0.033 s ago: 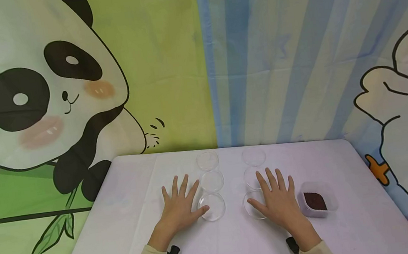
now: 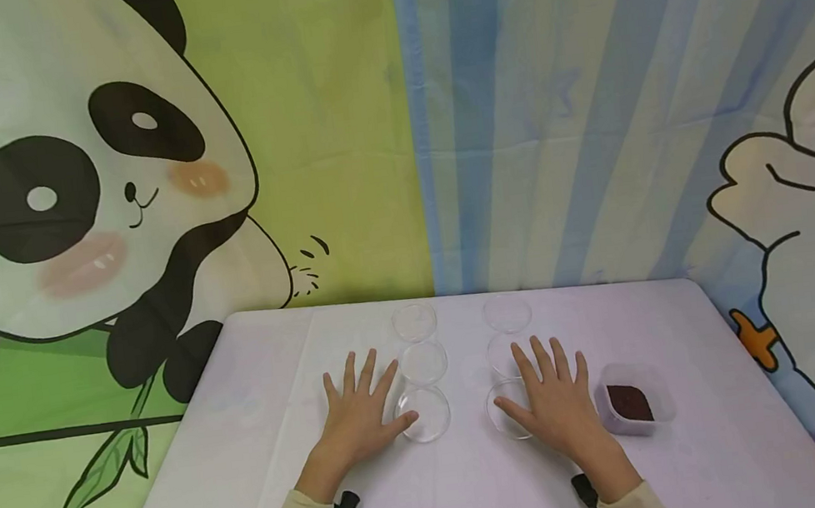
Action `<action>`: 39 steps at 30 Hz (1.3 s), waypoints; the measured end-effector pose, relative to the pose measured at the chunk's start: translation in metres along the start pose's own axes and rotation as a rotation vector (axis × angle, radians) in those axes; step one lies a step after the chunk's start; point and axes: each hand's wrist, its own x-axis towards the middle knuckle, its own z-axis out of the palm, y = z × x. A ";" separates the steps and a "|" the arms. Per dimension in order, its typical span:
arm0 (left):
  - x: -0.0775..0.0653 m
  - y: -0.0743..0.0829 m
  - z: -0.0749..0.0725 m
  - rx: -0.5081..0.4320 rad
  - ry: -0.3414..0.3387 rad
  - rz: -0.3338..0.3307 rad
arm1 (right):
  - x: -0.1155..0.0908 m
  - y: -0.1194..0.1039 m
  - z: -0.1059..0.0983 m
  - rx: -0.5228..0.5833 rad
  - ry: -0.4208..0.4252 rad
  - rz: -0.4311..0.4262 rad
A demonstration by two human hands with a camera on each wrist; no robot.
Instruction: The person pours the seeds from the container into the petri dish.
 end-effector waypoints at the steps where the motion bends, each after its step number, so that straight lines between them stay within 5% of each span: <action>1: 0.000 0.000 0.000 -0.002 -0.001 -0.001 | 0.000 0.000 0.000 0.005 0.003 -0.002; 20: 0.010 -0.011 -0.003 -0.067 0.003 -0.027 | -0.004 0.001 -0.014 0.059 0.091 -0.042; 39: 0.075 -0.039 -0.008 -0.100 0.005 -0.034 | -0.030 0.037 -0.048 0.047 0.213 0.043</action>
